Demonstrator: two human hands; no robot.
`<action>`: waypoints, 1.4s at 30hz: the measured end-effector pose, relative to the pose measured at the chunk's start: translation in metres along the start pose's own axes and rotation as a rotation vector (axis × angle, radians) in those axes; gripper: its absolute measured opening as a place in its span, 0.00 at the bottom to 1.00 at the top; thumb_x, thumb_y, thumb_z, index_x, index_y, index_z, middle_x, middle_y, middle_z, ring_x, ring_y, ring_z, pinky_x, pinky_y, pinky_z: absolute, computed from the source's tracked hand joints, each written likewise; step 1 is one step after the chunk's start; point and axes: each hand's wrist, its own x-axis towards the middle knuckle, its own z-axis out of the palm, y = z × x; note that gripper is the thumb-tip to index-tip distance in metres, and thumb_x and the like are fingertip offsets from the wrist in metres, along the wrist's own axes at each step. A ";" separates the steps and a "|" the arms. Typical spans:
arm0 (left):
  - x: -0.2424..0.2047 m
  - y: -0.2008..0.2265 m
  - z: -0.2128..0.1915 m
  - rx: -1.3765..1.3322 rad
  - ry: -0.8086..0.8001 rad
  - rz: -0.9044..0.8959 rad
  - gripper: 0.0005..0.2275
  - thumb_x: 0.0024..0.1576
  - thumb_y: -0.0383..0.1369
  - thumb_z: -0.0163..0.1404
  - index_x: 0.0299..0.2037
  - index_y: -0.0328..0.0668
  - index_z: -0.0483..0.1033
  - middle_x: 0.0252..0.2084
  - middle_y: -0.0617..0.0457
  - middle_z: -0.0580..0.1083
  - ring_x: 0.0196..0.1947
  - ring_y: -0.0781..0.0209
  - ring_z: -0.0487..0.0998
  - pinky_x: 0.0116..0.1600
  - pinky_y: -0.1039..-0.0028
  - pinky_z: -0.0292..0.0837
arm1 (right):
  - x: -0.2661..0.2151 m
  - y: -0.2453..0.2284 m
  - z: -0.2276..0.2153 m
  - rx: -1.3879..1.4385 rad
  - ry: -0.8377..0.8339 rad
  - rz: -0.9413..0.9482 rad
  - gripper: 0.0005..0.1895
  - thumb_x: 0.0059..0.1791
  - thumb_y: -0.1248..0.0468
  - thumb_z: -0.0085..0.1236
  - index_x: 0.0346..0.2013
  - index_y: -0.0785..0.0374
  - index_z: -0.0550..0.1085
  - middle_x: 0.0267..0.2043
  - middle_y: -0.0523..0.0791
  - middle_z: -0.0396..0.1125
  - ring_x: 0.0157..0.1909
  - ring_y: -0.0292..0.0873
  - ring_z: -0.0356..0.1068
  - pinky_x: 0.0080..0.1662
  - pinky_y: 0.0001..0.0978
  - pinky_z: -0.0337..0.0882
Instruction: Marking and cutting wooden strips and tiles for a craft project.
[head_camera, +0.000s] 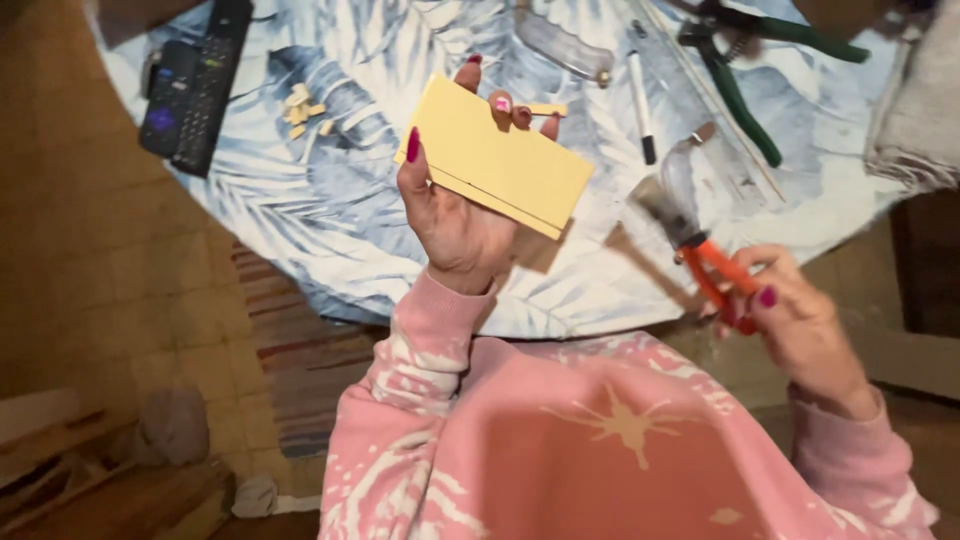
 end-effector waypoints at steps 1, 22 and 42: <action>0.000 0.006 -0.001 -0.057 -0.028 -0.027 0.30 0.66 0.49 0.50 0.72 0.37 0.59 0.55 0.49 0.69 0.58 0.57 0.70 0.74 0.54 0.59 | 0.005 -0.001 0.010 -0.081 -0.082 -0.031 0.15 0.60 0.58 0.45 0.46 0.68 0.73 0.50 0.44 0.64 0.43 0.39 0.69 0.43 0.32 0.71; -0.024 0.041 -0.021 -0.159 0.002 -0.016 0.27 0.67 0.51 0.49 0.66 0.41 0.60 0.53 0.53 0.69 0.55 0.57 0.70 0.71 0.50 0.59 | 0.031 -0.007 0.078 -0.497 -0.458 -0.204 0.12 0.57 0.63 0.47 0.43 0.72 0.72 0.54 0.51 0.72 0.59 0.49 0.71 0.57 0.36 0.69; -0.030 0.023 -0.026 -0.150 -0.001 -0.038 0.20 0.71 0.47 0.45 0.65 0.42 0.63 0.53 0.50 0.69 0.59 0.54 0.72 0.75 0.49 0.61 | 0.035 -0.001 0.090 -0.497 -0.410 -0.234 0.14 0.57 0.60 0.50 0.39 0.72 0.73 0.52 0.50 0.73 0.58 0.48 0.71 0.57 0.35 0.69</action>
